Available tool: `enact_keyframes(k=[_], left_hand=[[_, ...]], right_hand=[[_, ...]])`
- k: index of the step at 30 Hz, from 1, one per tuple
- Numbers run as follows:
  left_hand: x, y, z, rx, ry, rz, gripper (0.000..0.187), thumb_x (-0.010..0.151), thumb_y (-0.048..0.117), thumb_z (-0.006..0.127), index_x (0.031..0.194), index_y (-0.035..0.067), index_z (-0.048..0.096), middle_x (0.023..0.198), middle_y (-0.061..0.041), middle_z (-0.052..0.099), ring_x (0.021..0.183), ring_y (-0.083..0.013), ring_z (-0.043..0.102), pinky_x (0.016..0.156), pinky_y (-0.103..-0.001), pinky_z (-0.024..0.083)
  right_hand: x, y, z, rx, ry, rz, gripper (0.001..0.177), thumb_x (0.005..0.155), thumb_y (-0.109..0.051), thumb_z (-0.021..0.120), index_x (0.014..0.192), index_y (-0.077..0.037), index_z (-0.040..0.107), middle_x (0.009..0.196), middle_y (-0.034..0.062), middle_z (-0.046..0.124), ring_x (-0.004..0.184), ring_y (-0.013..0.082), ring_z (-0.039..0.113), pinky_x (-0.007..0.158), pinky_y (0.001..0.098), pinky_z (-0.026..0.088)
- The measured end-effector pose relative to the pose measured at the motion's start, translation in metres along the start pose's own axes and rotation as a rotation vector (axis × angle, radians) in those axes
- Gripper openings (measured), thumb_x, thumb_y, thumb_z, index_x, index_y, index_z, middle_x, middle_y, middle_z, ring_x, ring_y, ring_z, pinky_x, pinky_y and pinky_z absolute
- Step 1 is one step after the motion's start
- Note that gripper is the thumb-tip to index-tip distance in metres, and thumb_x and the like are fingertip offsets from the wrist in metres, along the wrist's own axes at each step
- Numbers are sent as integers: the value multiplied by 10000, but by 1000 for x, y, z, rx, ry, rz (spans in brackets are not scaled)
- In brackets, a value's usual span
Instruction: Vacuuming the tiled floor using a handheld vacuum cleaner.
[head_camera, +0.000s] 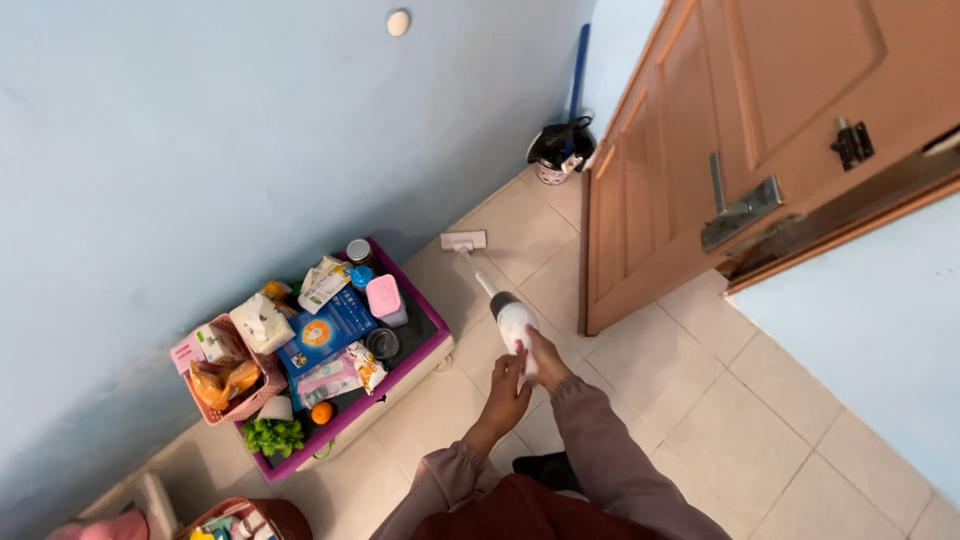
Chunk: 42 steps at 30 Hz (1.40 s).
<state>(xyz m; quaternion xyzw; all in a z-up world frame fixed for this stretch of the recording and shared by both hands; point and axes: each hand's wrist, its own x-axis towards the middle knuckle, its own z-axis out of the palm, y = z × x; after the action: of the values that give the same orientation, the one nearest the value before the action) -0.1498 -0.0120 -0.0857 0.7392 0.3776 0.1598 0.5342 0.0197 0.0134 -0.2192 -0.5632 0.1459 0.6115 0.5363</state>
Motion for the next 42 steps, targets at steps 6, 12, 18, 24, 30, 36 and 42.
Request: enact_keyframes(k=[6,12,18,24,30,36,42], left_hand=[[-1,-12,-1,-100,82,163,434,1053,189,522,1464,52,497,1503,-234,458,1414,-381,442,1192,-443,346],[28,-33,2,-124,88,80,445,1103,214,428,1515,48,453,1603,-238,403,1495,-365,370,1224,-414,280],[53,-9,-29,-159,50,-106,488,1047,253,481,1509,101,455,1534,-164,511,1409,-295,511,1141,-366,404],[96,-1,-15,-136,-26,-128,428,1059,204,473,1478,117,500,1562,-160,440,1405,-292,470,1096,-378,473],[180,-23,13,23,21,106,398,1038,33,495,1423,84,584,1564,-189,516,1307,-344,623,1064,-375,501],[242,41,-3,29,-172,-192,646,903,-96,458,1493,167,442,1646,-65,366,1219,-300,668,961,-375,568],[235,52,39,301,-342,130,716,885,-146,578,1514,184,492,1661,-119,283,1486,-424,288,1158,-482,373]], right_hand=[[-145,18,1,-277,22,-108,465,984,-418,584,1091,34,625,837,111,665,620,215,640,520,367,529],[-101,8,37,-303,101,-351,612,993,-340,648,1292,162,465,994,193,652,789,215,668,618,345,570],[-52,-39,62,-285,172,-379,549,992,-253,610,1422,-94,309,1046,173,631,801,187,624,596,322,527],[-103,-33,31,-419,107,-371,448,1021,-208,514,1461,-224,431,986,126,655,626,161,546,479,317,463],[-56,-95,45,-492,103,-410,455,1045,-231,496,1493,-234,418,892,88,666,522,154,535,428,315,436],[-40,-159,46,-459,80,-403,482,1034,-229,518,1506,-231,423,876,82,645,542,124,532,430,293,438],[-84,-188,-6,-487,87,-261,508,1048,-253,497,1533,-268,345,915,89,627,554,137,501,429,290,427]])
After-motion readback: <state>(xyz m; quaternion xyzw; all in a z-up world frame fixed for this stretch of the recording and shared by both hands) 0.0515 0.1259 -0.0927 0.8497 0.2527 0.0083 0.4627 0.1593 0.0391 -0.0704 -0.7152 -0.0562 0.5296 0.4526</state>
